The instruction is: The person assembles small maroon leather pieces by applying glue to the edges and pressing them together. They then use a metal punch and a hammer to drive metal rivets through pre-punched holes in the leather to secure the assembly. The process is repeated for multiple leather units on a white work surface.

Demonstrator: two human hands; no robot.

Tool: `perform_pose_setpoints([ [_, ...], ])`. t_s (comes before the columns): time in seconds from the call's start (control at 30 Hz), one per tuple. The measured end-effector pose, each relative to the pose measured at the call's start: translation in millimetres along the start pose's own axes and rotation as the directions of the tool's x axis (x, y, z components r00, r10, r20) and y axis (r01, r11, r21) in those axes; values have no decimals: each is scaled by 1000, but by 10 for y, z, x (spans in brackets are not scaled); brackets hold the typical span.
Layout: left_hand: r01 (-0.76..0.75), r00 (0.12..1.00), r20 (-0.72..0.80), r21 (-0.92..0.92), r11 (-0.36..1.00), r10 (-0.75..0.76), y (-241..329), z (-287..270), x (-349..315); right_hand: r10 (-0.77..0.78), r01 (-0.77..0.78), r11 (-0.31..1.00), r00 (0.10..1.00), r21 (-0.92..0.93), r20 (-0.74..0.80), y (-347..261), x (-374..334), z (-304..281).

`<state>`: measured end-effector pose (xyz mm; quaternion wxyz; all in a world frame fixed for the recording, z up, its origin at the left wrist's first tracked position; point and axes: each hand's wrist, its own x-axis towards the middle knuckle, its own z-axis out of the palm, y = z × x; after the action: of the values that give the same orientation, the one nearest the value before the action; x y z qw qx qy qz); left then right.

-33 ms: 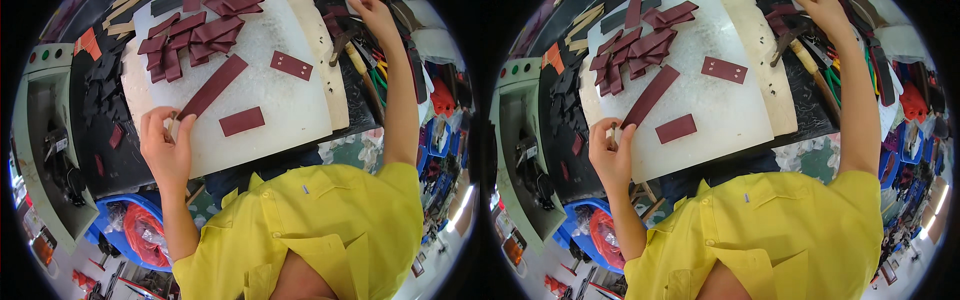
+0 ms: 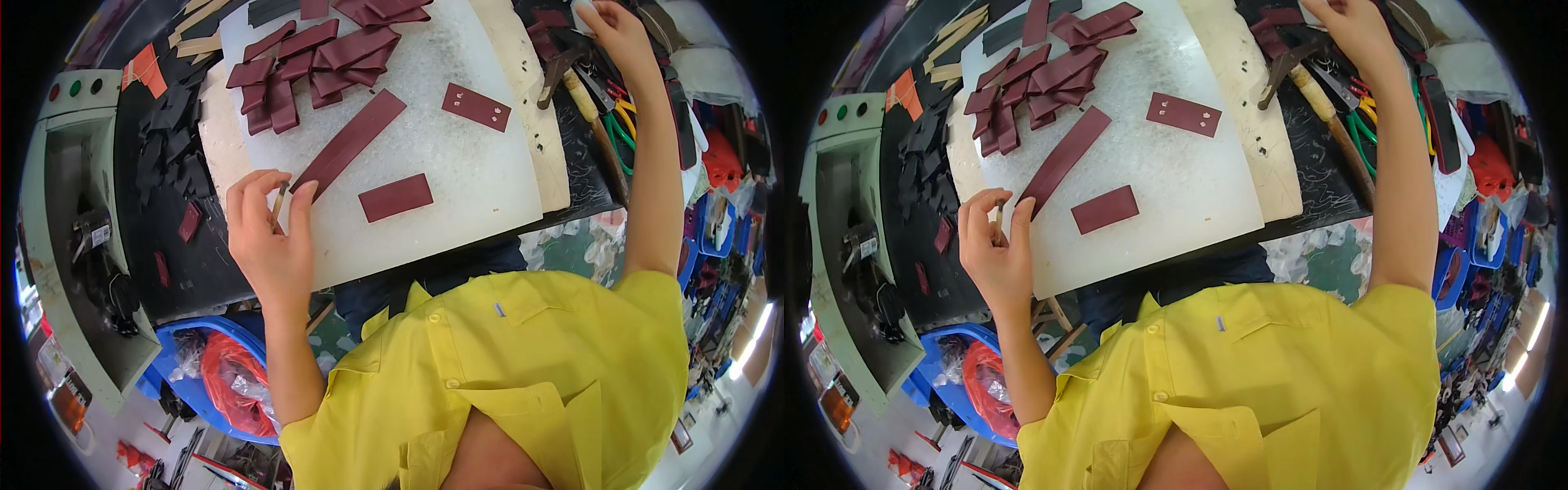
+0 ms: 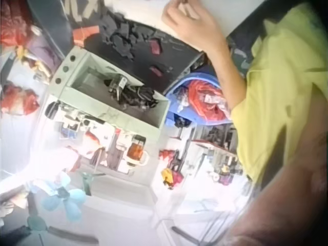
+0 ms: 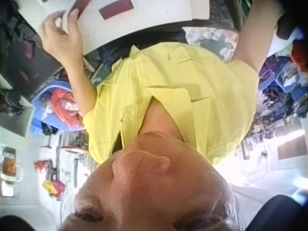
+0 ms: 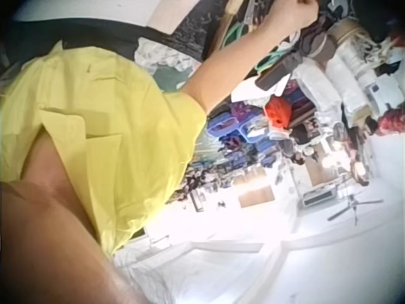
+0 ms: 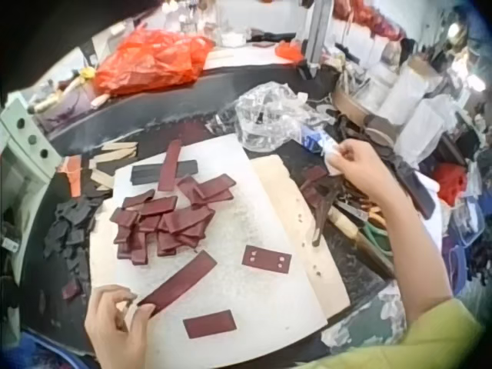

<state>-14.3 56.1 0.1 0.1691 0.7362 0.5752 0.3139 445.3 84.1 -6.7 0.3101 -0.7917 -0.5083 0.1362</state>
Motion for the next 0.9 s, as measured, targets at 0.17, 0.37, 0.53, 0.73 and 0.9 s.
perform_pose_setpoints([
  [0.17,-333,915,193,-131,934,354,166,123,-235,27,-50,877,998,479,55,-237,-795,-108],
  [0.37,-326,945,-14,-152,933,327,252,335,55,-29,-249,494,953,833,302,-501,-1278,-123],
  [0.53,-105,992,80,147,984,94,41,-123,-68,-62,-361,413,905,836,421,-653,-1681,26],
  [0.73,142,981,132,-3,990,-141,14,-140,-80,-286,150,855,935,497,210,-1002,-2035,396],
  [0.9,106,982,158,-25,994,-101,-65,-121,-37,-420,262,849,862,458,285,-1070,-2412,387],
])
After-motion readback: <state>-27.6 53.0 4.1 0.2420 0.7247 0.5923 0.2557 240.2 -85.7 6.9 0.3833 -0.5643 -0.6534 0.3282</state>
